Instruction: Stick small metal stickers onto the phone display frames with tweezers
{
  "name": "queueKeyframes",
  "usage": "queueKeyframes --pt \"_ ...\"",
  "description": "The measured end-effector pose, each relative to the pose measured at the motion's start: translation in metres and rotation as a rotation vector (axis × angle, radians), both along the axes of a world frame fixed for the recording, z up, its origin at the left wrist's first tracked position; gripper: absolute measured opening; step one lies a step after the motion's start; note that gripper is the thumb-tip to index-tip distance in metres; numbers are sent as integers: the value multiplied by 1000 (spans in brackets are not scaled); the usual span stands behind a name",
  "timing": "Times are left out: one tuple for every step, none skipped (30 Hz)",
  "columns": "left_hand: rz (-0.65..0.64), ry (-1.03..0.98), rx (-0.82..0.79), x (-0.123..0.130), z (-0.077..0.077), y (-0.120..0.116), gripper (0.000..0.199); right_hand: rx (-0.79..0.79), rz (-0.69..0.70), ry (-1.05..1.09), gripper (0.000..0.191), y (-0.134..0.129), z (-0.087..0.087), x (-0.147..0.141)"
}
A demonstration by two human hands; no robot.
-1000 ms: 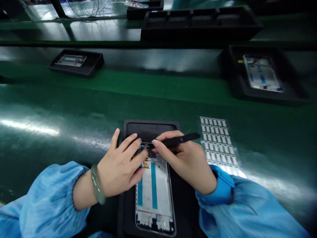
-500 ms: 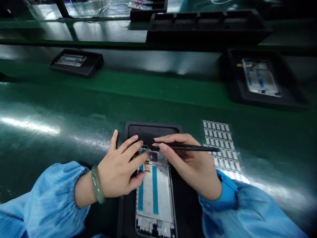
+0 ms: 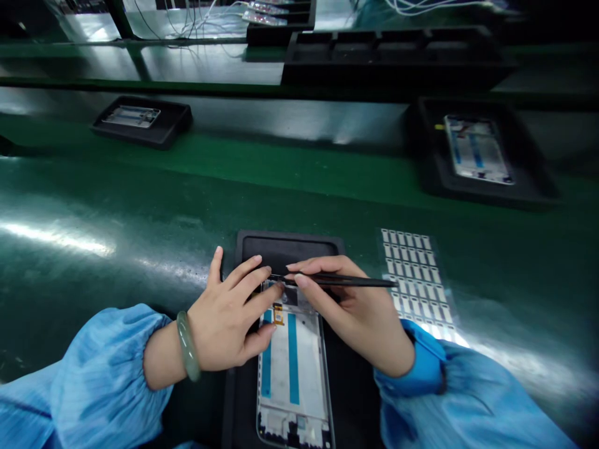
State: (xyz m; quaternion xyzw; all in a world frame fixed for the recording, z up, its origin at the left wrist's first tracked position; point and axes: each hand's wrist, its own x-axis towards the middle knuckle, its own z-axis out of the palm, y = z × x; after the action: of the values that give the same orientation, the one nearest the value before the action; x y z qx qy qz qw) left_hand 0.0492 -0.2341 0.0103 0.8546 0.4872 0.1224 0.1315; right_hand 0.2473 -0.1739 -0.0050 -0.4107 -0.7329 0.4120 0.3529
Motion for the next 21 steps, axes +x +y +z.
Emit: queueKeyframes --pt "1 -1 0 0 0 0 42 -1 -2 -4 12 0 0 0" --pt "2 -3 -1 0 0 0 42 1 -6 -8 12 0 0 0" --pt "3 -5 -1 0 0 0 42 6 -10 -11 12 0 0 -1" --pt "5 -5 -4 0 0 0 42 14 -13 -14 12 0 0 -1" --pt "6 -4 -9 0 0 0 42 23 -14 -18 12 0 0 -1" --pt "6 -2 -14 0 0 0 42 32 -13 -20 12 0 0 -1" --pt "3 0 -19 0 0 0 42 39 -11 -22 12 0 0 -1" --pt "3 3 -23 0 -1 0 42 45 -11 -22 11 0 0 -2" --pt "3 5 -25 0 -1 0 42 47 -11 -22 11 0 0 -2" --pt "1 6 -25 0 -1 0 42 48 -11 -21 11 0 0 -2" --pt "1 5 -21 0 -1 0 42 52 -11 -20 11 0 -1 -2" --pt "3 4 -17 0 -1 1 42 57 -11 -22 11 0 -1 -2" --pt "2 2 -10 0 -1 1 42 64 -11 -24 11 0 -1 -2" --pt "2 -1 -3 0 -2 1 42 72 -11 -26 12 0 -1 -2" --pt "0 -3 2 0 -2 1 42 80 -11 -30 12 0 -1 -2" --pt "0 -3 5 0 -1 1 42 82 -12 -33 12 0 0 -2" --pt "-2 -3 7 0 -1 1 42 81 -13 -34 12 0 0 -3" --pt "-2 -1 5 0 -1 1 42 74 -12 -34 11 0 0 -3" --pt "-3 2 0 0 -1 1 42 66 -11 -32 11 0 0 -3" --pt "-2 6 -5 0 -1 1 42 61 -10 -29 11 0 1 -3" --pt "-1 8 -9 0 -1 1 42 60 -10 -28 10 0 1 -3"
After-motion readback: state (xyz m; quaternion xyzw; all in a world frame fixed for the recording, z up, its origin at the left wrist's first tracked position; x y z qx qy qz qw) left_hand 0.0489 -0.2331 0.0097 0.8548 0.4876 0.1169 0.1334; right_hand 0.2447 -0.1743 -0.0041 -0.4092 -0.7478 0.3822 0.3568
